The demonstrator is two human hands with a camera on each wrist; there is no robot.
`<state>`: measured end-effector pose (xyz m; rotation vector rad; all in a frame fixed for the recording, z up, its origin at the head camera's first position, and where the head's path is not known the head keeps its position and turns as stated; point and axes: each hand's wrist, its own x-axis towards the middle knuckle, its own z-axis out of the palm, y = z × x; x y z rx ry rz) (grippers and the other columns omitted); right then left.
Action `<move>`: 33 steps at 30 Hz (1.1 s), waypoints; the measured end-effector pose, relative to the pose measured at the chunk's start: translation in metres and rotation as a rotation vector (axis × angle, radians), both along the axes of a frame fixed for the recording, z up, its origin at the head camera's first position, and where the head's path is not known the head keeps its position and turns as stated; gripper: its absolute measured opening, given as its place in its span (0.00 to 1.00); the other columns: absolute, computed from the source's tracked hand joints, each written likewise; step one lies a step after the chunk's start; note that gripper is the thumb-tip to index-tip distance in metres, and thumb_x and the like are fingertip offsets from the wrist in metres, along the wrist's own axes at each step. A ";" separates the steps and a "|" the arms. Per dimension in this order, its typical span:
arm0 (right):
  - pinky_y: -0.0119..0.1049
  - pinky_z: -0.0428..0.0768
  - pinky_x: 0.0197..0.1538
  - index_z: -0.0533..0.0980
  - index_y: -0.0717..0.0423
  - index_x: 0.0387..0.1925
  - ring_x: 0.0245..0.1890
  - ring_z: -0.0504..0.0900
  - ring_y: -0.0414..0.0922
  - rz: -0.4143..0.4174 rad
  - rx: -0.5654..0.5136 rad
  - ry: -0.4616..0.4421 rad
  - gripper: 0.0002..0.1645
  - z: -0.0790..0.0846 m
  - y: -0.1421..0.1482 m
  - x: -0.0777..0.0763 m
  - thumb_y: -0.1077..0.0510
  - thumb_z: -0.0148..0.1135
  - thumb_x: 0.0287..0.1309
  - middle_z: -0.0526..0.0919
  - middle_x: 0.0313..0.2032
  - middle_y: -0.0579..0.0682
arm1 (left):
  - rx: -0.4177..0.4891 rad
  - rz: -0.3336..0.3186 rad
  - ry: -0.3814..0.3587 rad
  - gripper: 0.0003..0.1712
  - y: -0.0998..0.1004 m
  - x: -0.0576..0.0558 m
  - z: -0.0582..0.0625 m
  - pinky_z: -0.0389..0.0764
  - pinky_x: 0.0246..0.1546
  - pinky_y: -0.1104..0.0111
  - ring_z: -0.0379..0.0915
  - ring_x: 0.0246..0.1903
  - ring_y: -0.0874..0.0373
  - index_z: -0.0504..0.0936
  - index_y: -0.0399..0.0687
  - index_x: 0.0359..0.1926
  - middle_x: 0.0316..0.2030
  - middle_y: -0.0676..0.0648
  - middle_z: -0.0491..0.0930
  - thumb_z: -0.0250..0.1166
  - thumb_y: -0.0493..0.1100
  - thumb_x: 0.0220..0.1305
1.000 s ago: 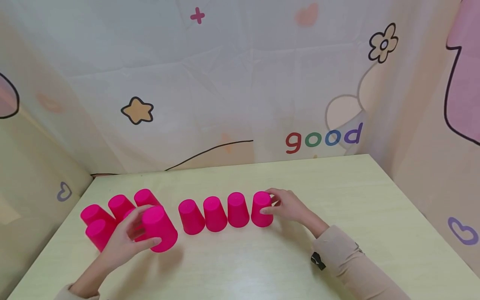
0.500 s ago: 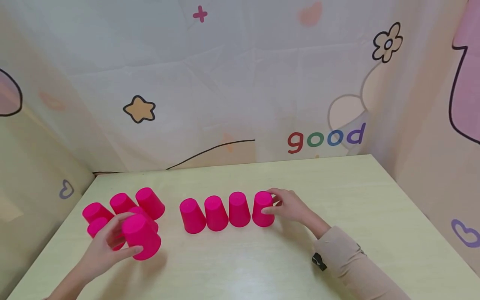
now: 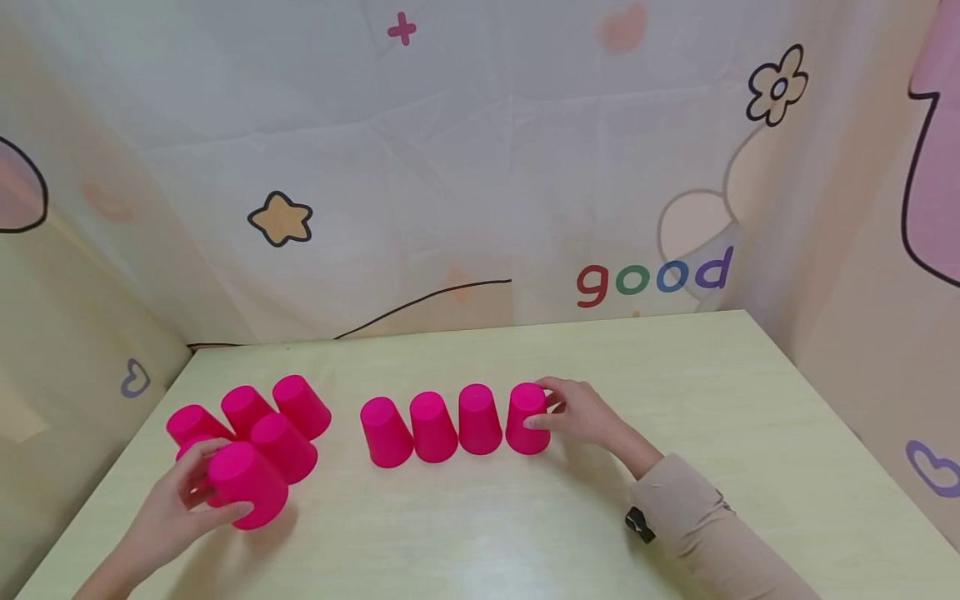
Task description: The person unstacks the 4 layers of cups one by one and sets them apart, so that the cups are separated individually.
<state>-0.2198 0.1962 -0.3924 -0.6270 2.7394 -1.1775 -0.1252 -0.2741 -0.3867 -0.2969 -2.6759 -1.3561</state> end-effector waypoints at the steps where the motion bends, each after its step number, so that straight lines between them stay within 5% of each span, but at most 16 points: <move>1: 0.38 0.79 0.37 0.70 0.63 0.51 0.39 0.78 0.49 0.003 -0.001 0.001 0.29 0.000 0.000 0.000 0.54 0.67 0.49 0.79 0.40 0.54 | -0.008 0.010 -0.012 0.38 -0.002 0.000 -0.001 0.79 0.35 0.71 0.75 0.40 0.61 0.65 0.45 0.55 0.45 0.44 0.73 0.74 0.40 0.43; 6: 0.39 0.79 0.38 0.70 0.64 0.51 0.39 0.78 0.50 0.003 -0.001 0.001 0.29 0.000 0.000 0.000 0.54 0.67 0.49 0.79 0.40 0.54 | -0.065 0.059 -0.061 0.39 -0.010 -0.003 -0.004 0.78 0.36 0.72 0.71 0.44 0.49 0.64 0.45 0.55 0.46 0.43 0.73 0.74 0.43 0.43; 15: 0.39 0.79 0.37 0.71 0.63 0.50 0.39 0.78 0.49 0.003 -0.004 0.003 0.29 0.001 -0.001 0.001 0.54 0.67 0.49 0.79 0.39 0.53 | -0.062 0.081 -0.147 0.41 -0.023 -0.011 -0.014 0.78 0.38 0.72 0.70 0.47 0.45 0.61 0.41 0.57 0.49 0.39 0.72 0.73 0.41 0.44; 22: 0.39 0.79 0.38 0.71 0.63 0.51 0.39 0.78 0.50 0.000 -0.002 0.008 0.29 0.001 0.000 0.001 0.54 0.67 0.49 0.79 0.40 0.53 | -0.089 0.087 -0.164 0.40 -0.028 -0.017 -0.018 0.79 0.40 0.62 0.68 0.49 0.42 0.60 0.40 0.57 0.50 0.37 0.71 0.72 0.41 0.46; 33: 0.39 0.79 0.39 0.71 0.63 0.50 0.39 0.78 0.50 -0.008 0.012 0.004 0.29 0.000 0.000 0.001 0.54 0.67 0.49 0.79 0.40 0.53 | -0.099 0.074 -0.155 0.39 -0.034 -0.024 -0.022 0.80 0.37 0.64 0.70 0.45 0.42 0.58 0.36 0.54 0.47 0.36 0.71 0.72 0.36 0.45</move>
